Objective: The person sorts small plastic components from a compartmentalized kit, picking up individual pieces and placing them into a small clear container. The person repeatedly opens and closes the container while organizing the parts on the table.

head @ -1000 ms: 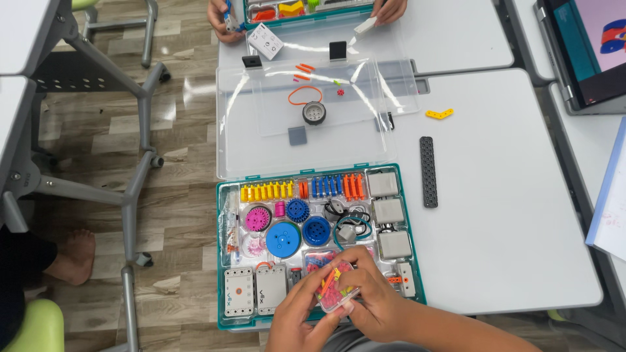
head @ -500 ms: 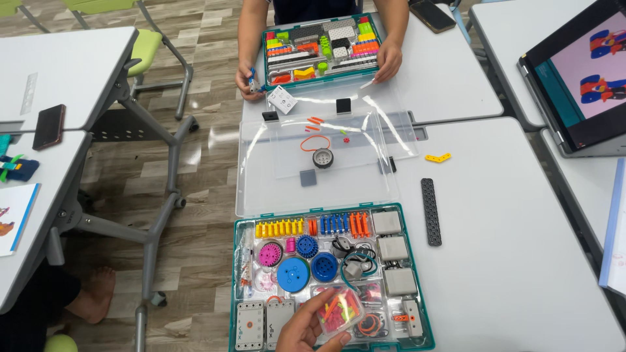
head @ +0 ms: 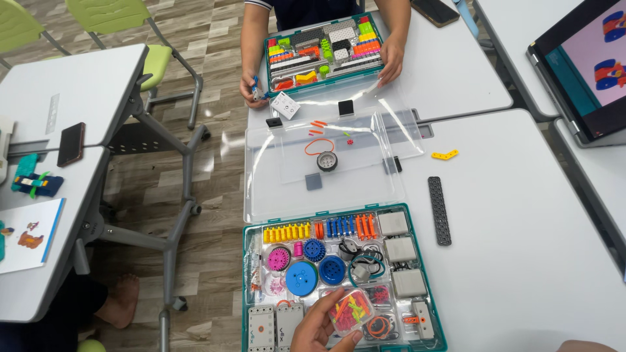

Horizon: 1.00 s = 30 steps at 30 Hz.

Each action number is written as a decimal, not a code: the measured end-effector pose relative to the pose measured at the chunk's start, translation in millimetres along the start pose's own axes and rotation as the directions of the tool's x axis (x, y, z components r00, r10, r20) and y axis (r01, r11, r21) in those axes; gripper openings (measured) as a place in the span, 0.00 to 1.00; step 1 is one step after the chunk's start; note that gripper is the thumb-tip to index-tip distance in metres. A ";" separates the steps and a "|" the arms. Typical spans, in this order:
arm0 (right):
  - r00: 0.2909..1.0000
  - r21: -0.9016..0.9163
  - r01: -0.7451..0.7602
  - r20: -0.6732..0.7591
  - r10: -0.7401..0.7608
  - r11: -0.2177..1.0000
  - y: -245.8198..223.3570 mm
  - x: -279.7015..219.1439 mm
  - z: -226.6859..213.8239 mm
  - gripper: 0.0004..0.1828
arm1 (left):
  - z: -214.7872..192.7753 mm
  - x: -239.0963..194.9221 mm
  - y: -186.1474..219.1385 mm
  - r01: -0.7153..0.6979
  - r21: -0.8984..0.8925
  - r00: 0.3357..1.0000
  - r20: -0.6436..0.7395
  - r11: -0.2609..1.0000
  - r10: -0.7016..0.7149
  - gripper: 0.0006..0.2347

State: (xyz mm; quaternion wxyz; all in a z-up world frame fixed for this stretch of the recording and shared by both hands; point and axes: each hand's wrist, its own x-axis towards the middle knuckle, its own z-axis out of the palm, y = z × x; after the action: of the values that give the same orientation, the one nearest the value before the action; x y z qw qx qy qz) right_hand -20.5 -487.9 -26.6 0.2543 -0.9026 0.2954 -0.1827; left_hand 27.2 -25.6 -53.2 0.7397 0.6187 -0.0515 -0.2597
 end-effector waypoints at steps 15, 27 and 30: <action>0.991 -0.205 -0.130 -0.069 0.118 0.970 82.9 -5.5 10.3 0.17 | -20.4 0.1 -10.1 -0.135 -0.121 0.989 -0.077 0.983 0.126 0.28; 0.992 -0.450 -0.022 -0.120 -0.036 0.893 39.0 -33.8 -1.6 0.26 | -39.5 11.2 -12.8 -0.068 -0.259 0.997 -0.045 0.963 0.058 0.29; 0.970 -0.430 0.143 -0.120 -0.213 0.892 -11.8 -16.7 -7.3 0.20 | -41.0 12.3 -15.6 -0.100 -0.248 0.994 -0.063 0.964 0.087 0.29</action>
State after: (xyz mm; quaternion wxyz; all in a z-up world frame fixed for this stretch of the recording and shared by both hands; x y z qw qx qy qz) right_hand -31.5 -471.9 -17.1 0.0124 -0.9412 0.2634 -0.2111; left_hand 49.1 3.8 -80.3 0.8245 0.5235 -0.0283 -0.2131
